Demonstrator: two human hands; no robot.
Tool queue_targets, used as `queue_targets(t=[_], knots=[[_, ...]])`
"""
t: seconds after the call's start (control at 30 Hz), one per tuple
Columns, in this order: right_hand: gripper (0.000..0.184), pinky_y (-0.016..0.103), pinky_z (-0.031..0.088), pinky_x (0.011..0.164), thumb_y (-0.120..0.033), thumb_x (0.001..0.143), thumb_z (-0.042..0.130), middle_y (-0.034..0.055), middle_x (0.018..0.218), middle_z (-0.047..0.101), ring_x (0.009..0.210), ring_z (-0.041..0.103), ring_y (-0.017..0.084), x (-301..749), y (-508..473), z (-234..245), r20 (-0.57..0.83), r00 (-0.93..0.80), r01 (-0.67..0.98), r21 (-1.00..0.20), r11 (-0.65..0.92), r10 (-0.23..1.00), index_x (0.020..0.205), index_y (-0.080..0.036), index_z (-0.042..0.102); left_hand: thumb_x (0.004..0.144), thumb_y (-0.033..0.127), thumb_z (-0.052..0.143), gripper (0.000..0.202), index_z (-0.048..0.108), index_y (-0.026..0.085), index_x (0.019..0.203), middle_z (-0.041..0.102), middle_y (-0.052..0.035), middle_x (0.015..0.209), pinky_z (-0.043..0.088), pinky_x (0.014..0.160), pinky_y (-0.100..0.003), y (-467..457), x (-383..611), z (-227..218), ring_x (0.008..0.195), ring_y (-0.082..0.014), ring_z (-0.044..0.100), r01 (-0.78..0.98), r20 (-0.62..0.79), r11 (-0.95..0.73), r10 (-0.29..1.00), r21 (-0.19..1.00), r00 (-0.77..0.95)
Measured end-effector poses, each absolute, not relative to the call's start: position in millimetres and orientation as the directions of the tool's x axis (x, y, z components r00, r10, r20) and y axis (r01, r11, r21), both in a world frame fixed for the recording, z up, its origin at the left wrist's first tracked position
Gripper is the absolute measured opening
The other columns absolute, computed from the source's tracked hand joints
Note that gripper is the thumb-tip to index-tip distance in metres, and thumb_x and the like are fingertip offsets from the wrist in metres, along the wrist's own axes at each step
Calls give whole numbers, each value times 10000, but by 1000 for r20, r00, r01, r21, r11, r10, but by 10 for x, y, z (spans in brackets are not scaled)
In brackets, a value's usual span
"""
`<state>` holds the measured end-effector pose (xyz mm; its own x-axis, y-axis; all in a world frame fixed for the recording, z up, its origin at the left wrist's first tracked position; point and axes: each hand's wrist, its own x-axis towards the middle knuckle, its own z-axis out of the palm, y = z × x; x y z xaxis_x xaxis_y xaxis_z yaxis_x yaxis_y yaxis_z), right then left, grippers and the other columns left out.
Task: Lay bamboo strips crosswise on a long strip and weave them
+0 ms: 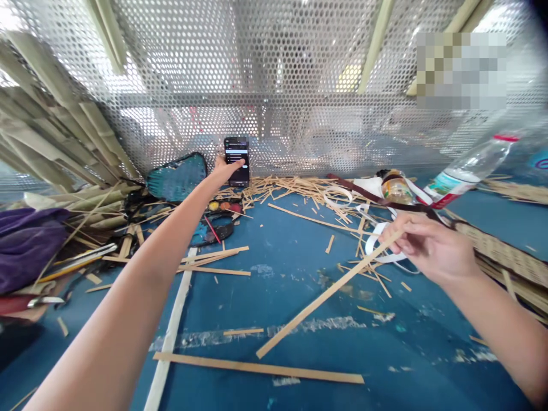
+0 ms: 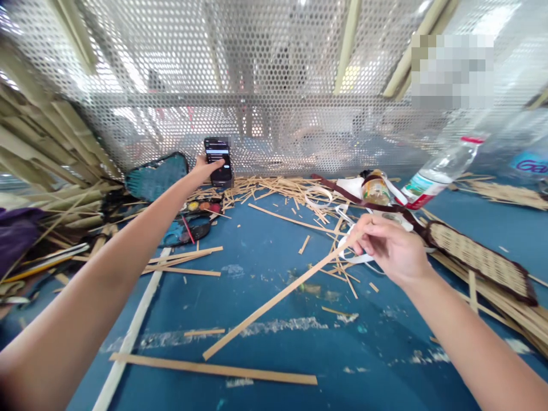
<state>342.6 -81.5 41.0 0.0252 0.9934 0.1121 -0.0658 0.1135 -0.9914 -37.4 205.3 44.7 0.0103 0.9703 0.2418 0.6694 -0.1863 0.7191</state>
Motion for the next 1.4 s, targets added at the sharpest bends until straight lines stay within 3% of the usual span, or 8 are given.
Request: queue_targets(t=[0.17, 0.27, 0.33, 0.47, 0.6, 0.73, 1.1, 1.4], knots=[[243, 354, 388, 611, -262, 738, 619, 34, 471, 428, 523, 470, 176, 3407, -767, 377, 80, 101, -93, -992, 90, 992, 506, -199, 577, 908, 369, 554, 581, 398, 69, 1380, 523, -231, 1409, 408, 1058, -446, 1434, -435, 780, 1316, -335, 493, 783, 159, -190, 980, 593, 118], [262, 350, 415, 628, -251, 755, 585, 27, 492, 381, 534, 437, 161, 3440, -735, 364, 20, 200, -233, -970, 67, 980, 505, -194, 529, 902, 450, 559, 387, 618, 195, 1188, 667, -108, 1243, 420, 1023, -429, 657, -537, 991, 1177, -308, 591, 801, 28, -357, 919, 480, 393], [283, 337, 429, 636, -235, 786, 553, 24, 511, 361, 545, 414, 149, 3470, -713, 358, -29, 247, -328, -943, 56, 969, 511, -187, 508, 802, 589, 663, 321, 715, 312, 955, 739, -2, 1051, 485, 890, -392, 38, -595, 1051, 989, -277, 673, 763, -163, -460, 799, 454, 579], [273, 313, 424, 608, -208, 787, 542, 23, 535, 353, 548, 376, 130, 3496, -676, 336, -82, 301, -419, -906, 55, 950, 519, -169, 506, 830, 691, 585, 488, 630, 365, 1190, 673, -51, 1231, 493, 883, -425, -982, -632, 844, 1126, -303, 630, 633, -436, -693, 478, 347, 762], [238, 314, 422, 597, -203, 778, 546, 23, 534, 362, 556, 378, 133, 3472, -666, 321, -109, 328, -427, -903, 44, 938, 544, -162, 544, 960, 588, 432, 385, 616, 267, 1068, 657, -112, 1143, 473, 814, -438, -1329, -604, 468, 984, -291, 629, 520, -313, -833, 450, 192, 837], [227, 310, 426, 581, -183, 764, 552, 22, 521, 372, 550, 360, 130, 3451, -684, 344, -102, 333, -448, -892, 62, 937, 541, -168, 514, 1016, 439, 361, 284, 571, 255, 964, 658, -97, 1064, 465, 776, -380, -1241, -549, 335, 904, -234, 620, 493, -272, -828, 426, 267, 863], [186, 284, 421, 527, -163, 715, 503, 2, 483, 372, 484, 356, 111, 3510, -654, 349, 4, 418, -441, -873, 207, 908, 529, -153, 507, 1009, 377, 387, 255, 584, 217, 986, 668, 7, 749, 406, 589, -261, -465, -186, 574, 644, -158, 619, 699, 9, -665, 726, 264, 688], [217, 280, 404, 532, -163, 724, 514, 1, 466, 358, 484, 339, 114, 3505, -647, 346, -26, 406, -456, -872, 178, 913, 508, -161, 498, 997, 257, 412, 312, 579, 163, 1242, 635, -122, 1249, 402, 1030, -441, -280, -44, 352, 1185, -290, 578, 674, 119, -736, 676, 65, 727]])
